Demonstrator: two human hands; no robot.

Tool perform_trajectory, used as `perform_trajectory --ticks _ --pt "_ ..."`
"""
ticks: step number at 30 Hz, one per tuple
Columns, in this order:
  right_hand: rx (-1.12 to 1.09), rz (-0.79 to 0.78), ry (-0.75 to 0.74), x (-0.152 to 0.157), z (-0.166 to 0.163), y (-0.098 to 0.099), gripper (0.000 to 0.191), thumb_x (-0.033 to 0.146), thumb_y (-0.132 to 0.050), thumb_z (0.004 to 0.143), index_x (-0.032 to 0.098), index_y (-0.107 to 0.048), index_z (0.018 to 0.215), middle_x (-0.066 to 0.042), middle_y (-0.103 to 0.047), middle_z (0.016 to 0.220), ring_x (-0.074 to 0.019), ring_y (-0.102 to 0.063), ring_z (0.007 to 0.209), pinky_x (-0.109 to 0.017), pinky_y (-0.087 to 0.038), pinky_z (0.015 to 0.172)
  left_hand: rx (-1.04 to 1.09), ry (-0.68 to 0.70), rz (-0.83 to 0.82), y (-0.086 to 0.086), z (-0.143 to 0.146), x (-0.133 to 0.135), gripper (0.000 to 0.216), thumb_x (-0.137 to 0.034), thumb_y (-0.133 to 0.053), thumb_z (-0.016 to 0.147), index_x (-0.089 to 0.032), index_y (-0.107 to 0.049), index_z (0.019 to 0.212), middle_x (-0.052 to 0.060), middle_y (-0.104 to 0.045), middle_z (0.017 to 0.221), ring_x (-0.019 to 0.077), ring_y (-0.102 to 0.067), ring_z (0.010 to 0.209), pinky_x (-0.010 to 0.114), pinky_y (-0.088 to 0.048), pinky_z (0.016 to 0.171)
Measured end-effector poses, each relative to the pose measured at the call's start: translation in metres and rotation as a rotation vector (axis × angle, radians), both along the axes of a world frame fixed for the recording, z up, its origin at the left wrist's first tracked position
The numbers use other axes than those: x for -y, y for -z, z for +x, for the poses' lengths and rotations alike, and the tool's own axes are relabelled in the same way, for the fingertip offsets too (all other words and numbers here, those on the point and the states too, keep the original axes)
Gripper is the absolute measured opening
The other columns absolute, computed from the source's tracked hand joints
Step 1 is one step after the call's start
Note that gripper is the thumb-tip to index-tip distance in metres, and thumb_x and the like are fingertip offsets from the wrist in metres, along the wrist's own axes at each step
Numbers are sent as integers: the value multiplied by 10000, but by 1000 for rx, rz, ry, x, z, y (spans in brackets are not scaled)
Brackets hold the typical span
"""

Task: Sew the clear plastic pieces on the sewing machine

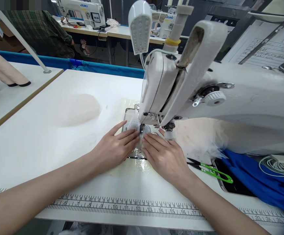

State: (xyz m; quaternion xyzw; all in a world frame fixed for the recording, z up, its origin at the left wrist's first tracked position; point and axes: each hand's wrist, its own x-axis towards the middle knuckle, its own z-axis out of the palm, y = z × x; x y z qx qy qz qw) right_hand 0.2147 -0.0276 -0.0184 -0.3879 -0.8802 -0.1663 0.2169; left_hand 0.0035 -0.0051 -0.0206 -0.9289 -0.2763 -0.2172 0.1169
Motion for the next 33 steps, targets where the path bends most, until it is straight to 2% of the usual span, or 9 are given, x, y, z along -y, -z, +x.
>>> perform_trajectory --ticks 8,12,16,23,33 --pt "-10 -17 -23 5 3 -2 231 227 -525 958 145 -738 994 -56 -739 1078 -170 -703 894 -400 -426 1062 -8 -11 90 -3 0 11 256 -187 -482 964 -97 -667 1115 76 -720 1113 189 -660 1086 451 -251 1212" --pt "-9 -15 -15 3 3 0 228 220 -522 958 148 -737 987 -53 -743 1066 -168 -700 886 -405 -413 1071 -8 -24 90 -4 1 12 252 -184 -485 963 -93 -672 1106 79 -722 1106 202 -669 1070 477 -314 1181" --pt "10 -21 11 1 2 0 228 231 -522 957 157 -731 1012 -45 -746 1054 -175 -698 858 -410 -412 1066 10 -37 82 -3 2 10 253 -183 -484 962 -98 -678 1101 80 -721 1106 211 -673 1063 499 -354 1156" --pt "24 -13 47 -6 0 -1 246 231 -510 957 151 -719 1057 -63 -755 1012 -192 -687 902 -410 -420 1039 41 -62 -5 -1 3 0 279 -186 -487 949 -144 -664 1161 79 -702 1153 219 -658 1098 516 -307 1181" --pt "44 -53 67 -9 5 -6 272 274 -492 966 153 -710 1075 -65 -764 958 -238 -688 935 -443 -450 975 38 -88 -48 1 1 -13 307 -236 -421 991 -139 -647 1174 83 -685 1189 214 -637 1136 520 -288 1179"
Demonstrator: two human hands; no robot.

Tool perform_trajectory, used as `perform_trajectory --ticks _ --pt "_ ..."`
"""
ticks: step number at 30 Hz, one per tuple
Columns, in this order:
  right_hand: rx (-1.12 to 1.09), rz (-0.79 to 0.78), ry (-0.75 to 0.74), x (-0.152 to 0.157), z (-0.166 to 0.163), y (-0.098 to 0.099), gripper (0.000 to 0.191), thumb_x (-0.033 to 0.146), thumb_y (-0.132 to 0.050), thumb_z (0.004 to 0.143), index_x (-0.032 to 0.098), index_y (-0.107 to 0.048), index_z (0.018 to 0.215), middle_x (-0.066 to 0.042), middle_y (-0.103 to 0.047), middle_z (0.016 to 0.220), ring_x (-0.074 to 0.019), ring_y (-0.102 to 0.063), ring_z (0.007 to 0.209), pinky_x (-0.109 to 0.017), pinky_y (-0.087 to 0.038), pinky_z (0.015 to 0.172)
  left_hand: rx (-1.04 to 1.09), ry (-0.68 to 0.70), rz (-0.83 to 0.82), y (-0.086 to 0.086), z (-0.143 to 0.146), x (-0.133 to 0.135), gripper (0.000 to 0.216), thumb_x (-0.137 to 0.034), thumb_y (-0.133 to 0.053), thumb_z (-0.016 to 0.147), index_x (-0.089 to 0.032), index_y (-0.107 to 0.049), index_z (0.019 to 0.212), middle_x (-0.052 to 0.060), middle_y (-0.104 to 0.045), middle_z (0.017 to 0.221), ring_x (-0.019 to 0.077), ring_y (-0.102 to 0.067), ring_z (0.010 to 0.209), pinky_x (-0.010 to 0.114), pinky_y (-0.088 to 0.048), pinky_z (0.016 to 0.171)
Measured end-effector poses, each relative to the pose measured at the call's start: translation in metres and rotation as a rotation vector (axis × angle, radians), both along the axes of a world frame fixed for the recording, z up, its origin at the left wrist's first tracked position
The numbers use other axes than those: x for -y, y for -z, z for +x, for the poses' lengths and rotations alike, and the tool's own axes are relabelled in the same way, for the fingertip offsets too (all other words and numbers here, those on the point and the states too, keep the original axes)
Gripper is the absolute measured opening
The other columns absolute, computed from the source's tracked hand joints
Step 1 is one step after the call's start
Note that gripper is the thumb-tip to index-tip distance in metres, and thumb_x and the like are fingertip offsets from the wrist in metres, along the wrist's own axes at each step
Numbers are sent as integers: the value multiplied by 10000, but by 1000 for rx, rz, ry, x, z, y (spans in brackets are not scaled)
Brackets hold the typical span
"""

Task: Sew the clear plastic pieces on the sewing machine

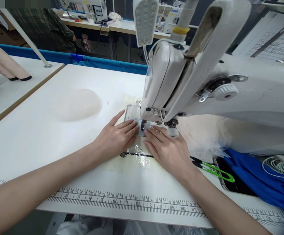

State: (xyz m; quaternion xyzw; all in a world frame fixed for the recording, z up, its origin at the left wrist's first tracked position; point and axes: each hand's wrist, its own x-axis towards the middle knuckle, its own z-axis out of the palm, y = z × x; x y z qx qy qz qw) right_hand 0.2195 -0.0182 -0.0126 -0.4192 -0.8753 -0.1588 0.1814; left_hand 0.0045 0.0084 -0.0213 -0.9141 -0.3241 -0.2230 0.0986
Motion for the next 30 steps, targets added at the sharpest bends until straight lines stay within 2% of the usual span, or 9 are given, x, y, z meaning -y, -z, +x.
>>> perform_trajectory --ticks 4,11,15,17,19,21,24,26,30 --pt "-5 1 -2 1 2 -3 279 284 -489 968 144 -713 1059 -63 -770 896 -237 -696 923 -425 -448 971 -5 -41 -44 2 -1 -3 326 -256 -419 994 -134 -623 1217 91 -665 1226 231 -608 1180 512 -362 1135" --pt "-39 16 -12 2 3 -6 251 255 -518 950 130 -719 1032 -68 -770 872 -215 -703 848 -381 -466 915 43 -89 -89 5 1 -2 341 -281 -430 990 -104 -616 1214 94 -655 1246 224 -605 1175 382 -520 990" --pt "-80 33 -28 2 6 -3 222 186 -528 931 152 -707 1058 -56 -769 904 -180 -689 724 -355 -490 837 21 -158 -104 -2 0 -4 296 -208 -398 983 -126 -661 1092 99 -698 1102 234 -656 992 357 -562 760" --pt "-158 9 -48 3 6 -4 232 156 -522 925 171 -693 1081 -51 -764 950 -169 -685 710 -333 -505 766 24 -168 -156 -11 -4 -2 293 -177 -385 965 -136 -675 977 102 -689 1024 227 -648 887 360 -530 721" --pt "-281 -102 -95 6 4 -8 274 163 -531 917 187 -646 1165 -63 -734 1081 -176 -689 775 -323 -515 729 106 -110 -322 -24 -11 2 249 -184 -408 940 -156 -655 925 80 -678 970 203 -633 844 350 -504 744" --pt "-414 -326 -141 10 0 -15 355 219 -592 888 211 -584 1243 -69 -691 1177 -182 -676 838 -322 -529 727 241 -24 -619 -39 -18 9 199 -211 -427 927 -185 -623 912 35 -671 890 161 -623 779 288 -489 693" --pt "-603 -758 -160 16 -7 -26 232 278 -669 833 231 -646 1059 -23 -715 981 -146 -621 710 -274 -512 619 419 36 -989 -54 -25 17 180 -218 -422 921 -201 -585 847 -9 -645 762 123 -601 673 227 -456 592" --pt "-727 -946 -146 18 -11 -29 75 281 -664 831 215 -662 866 9 -679 772 -115 -539 579 -241 -450 524 496 57 -1077 -57 -25 21 176 -228 -425 928 -200 -569 831 -18 -625 700 125 -591 659 236 -459 612" --pt "-913 -1088 -153 18 -14 -28 172 356 -666 831 190 -642 791 26 -588 626 -109 -495 546 -240 -418 515 612 28 -1134 -54 -19 25 234 -332 -416 963 -200 -536 813 -24 -571 676 126 -551 652 243 -444 616"
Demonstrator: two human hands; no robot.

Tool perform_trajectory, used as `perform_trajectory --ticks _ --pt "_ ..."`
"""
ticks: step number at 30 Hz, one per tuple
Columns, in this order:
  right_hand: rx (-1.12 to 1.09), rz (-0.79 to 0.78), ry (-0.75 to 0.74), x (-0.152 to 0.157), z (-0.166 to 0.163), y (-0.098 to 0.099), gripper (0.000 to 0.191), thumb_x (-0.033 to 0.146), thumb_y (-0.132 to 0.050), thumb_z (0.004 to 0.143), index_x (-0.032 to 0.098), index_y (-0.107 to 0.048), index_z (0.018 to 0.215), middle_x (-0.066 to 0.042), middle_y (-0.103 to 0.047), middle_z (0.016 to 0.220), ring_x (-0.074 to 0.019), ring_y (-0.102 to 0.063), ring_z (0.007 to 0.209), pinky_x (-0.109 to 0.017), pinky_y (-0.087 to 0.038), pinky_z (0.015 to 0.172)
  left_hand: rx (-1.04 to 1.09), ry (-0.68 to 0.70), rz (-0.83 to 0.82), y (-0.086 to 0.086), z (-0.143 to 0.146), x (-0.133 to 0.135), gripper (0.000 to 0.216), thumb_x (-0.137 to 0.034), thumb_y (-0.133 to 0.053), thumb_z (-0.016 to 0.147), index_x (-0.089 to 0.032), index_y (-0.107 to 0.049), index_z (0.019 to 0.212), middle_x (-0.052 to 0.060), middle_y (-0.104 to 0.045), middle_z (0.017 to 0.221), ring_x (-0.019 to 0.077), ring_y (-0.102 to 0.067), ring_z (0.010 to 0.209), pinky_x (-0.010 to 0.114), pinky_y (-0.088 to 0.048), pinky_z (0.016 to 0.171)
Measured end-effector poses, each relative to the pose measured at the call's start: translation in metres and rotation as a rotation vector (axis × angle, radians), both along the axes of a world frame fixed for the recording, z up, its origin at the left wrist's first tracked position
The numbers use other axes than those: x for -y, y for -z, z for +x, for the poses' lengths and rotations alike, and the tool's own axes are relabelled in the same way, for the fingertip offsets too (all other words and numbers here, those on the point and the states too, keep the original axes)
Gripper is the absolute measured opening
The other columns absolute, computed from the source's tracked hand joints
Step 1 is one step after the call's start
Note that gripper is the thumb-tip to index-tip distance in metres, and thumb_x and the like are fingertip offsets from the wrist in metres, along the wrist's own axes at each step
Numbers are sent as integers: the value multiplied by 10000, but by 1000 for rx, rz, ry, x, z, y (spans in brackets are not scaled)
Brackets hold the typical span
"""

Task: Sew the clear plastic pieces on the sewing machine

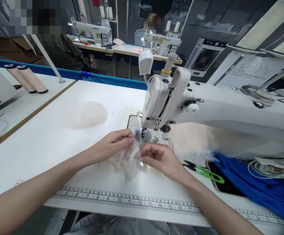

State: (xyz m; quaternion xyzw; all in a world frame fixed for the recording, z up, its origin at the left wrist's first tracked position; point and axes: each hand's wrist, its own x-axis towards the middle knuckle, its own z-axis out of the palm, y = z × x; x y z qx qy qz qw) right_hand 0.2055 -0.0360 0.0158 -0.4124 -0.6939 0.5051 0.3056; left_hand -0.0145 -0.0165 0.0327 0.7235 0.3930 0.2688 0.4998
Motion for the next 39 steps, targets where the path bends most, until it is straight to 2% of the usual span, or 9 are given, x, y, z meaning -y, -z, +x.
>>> perform_trajectory --ticks 4,10,18,21,25,30,33,37,39 --pt "-163 -114 -48 1 -1 -1 350 506 -518 911 180 -645 885 -28 -655 770 -119 -545 595 -251 -441 531 -77 -137 89 3 10 7 225 -333 -436 951 -200 -507 784 -41 -518 650 106 -463 575 222 -363 533" --pt "-173 -128 56 4 -9 2 314 487 -730 756 187 -647 795 33 -578 629 -98 -500 520 -244 -451 515 -125 -225 203 3 19 16 172 -322 -475 940 -206 -515 821 -48 -507 624 99 -426 534 205 -286 461" --pt "-250 -115 60 7 -4 -2 316 496 -617 855 185 -621 795 -14 -666 749 -92 -526 505 -228 -427 455 138 -60 -13 1 18 14 241 -393 -613 875 -179 -543 791 -3 -611 698 105 -573 621 214 -452 551" --pt "-41 111 1 17 -8 -1 325 519 -660 817 198 -619 844 -24 -681 835 -124 -576 609 -255 -463 536 126 -128 47 2 20 17 244 -369 -604 886 -178 -534 751 -36 -557 631 79 -533 544 199 -438 515" --pt "362 665 -145 27 -19 14 382 484 -770 721 198 -622 925 -56 -687 974 -187 -610 773 -318 -467 672 162 -268 272 2 21 22 238 -333 -575 914 -180 -536 737 -57 -520 578 61 -503 497 183 -413 490" --pt "387 964 -129 27 -27 29 53 236 -628 857 188 -612 842 -30 -676 812 -170 -572 722 -310 -408 652 232 -374 393 3 21 23 240 -312 -574 922 -180 -522 729 -67 -489 530 47 -444 447 170 -362 444" --pt "210 865 -60 23 -25 25 128 126 -520 898 198 -613 849 -14 -668 779 -146 -565 700 -284 -405 649 233 -348 316 4 19 22 270 -386 -537 939 -180 -537 764 -51 -509 557 57 -428 460 183 -356 450" --pt "47 474 48 18 -17 15 256 199 -483 948 197 -548 700 16 -527 626 -119 -472 581 -245 -357 538 171 -182 79 0 10 16 509 -577 -303 968 -183 -616 891 26 -617 788 106 -515 635 242 -446 594" --pt "22 366 97 16 -14 11 318 247 -483 956 196 -509 643 28 -455 593 -111 -414 548 -242 -312 503 95 -78 6 -2 6 12 456 -605 -448 904 -190 -639 891 39 -628 878 147 -566 777 278 -477 688"
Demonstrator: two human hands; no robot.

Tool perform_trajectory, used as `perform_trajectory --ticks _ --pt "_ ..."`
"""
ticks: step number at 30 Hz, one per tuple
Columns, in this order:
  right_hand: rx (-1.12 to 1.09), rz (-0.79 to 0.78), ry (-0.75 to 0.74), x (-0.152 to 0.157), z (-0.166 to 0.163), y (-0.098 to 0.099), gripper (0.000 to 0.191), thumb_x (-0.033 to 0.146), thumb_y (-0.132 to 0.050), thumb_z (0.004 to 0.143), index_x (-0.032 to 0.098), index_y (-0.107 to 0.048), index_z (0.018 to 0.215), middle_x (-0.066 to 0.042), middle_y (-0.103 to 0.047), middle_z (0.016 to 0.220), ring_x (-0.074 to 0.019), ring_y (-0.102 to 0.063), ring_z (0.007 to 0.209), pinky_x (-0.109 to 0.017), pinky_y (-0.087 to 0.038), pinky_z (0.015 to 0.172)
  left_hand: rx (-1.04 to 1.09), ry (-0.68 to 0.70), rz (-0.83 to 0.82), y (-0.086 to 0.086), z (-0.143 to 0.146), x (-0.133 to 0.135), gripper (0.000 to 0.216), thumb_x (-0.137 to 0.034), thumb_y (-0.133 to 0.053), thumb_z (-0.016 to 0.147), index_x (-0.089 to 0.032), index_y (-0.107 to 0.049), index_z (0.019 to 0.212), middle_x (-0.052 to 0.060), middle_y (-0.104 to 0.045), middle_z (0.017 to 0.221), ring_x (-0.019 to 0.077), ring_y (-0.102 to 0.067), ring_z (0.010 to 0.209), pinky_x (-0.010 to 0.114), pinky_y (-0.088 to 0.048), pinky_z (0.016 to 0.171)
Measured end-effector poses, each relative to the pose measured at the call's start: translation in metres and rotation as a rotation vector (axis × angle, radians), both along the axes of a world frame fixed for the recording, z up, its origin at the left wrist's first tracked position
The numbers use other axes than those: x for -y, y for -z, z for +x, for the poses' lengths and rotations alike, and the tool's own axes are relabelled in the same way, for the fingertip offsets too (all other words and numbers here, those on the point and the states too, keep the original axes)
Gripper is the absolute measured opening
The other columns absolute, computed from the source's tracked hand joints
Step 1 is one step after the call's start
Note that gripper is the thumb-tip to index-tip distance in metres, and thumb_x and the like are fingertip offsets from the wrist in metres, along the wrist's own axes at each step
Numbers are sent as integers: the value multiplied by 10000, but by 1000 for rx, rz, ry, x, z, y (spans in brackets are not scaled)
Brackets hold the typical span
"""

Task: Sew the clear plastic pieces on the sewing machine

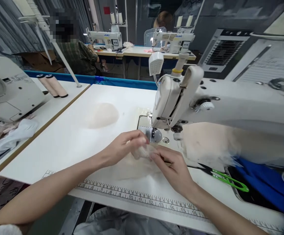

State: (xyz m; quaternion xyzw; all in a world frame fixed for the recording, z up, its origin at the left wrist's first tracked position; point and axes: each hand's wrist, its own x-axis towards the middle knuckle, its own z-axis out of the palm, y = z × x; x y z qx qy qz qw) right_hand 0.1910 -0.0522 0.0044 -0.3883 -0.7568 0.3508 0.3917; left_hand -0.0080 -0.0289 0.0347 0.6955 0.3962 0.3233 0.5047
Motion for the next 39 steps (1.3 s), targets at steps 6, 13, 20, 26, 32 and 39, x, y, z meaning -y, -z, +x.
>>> perform_trajectory --ticks 6,13,20,26,32,39 --pt "-22 7 66 -3 2 2 309 266 -515 942 191 -542 644 27 -450 600 -112 -406 569 -253 -324 533 -29 -64 -106 4 5 -1 254 -387 -693 804 -180 -548 775 -16 -579 742 123 -584 682 260 -507 626" --pt "-63 223 109 -4 4 2 71 167 -580 876 209 -637 874 -28 -624 808 -157 -559 748 -288 -458 665 -191 -196 796 17 4 3 152 -131 -610 860 -190 -501 771 -37 -586 684 83 -530 604 194 -429 536" --pt "-90 472 15 0 7 -9 112 138 -560 898 220 -634 876 -30 -667 844 -169 -615 774 -342 -458 737 -304 -93 1253 21 4 1 288 -51 -554 873 -201 -374 705 -36 -616 636 77 -497 530 231 -467 596" --pt "-42 447 82 -1 1 -8 120 139 -570 920 239 -614 972 28 -682 741 -120 -584 604 -314 -429 669 -357 -53 1340 24 6 2 273 -24 -524 865 -201 -389 708 -38 -629 649 73 -480 500 243 -478 619" --pt "38 496 13 -5 3 -6 55 180 -640 885 226 -660 909 -12 -663 805 -130 -597 681 -314 -432 639 -359 -30 1300 24 7 3 271 -17 -479 874 -206 -381 707 -55 -596 630 72 -472 507 239 -461 632" --pt "-18 405 -18 -7 5 -1 91 195 -624 899 233 -706 884 -18 -624 811 -128 -578 705 -296 -456 644 -331 -4 1169 24 10 3 269 -31 -452 879 -216 -362 707 -64 -554 608 87 -456 508 235 -434 602"
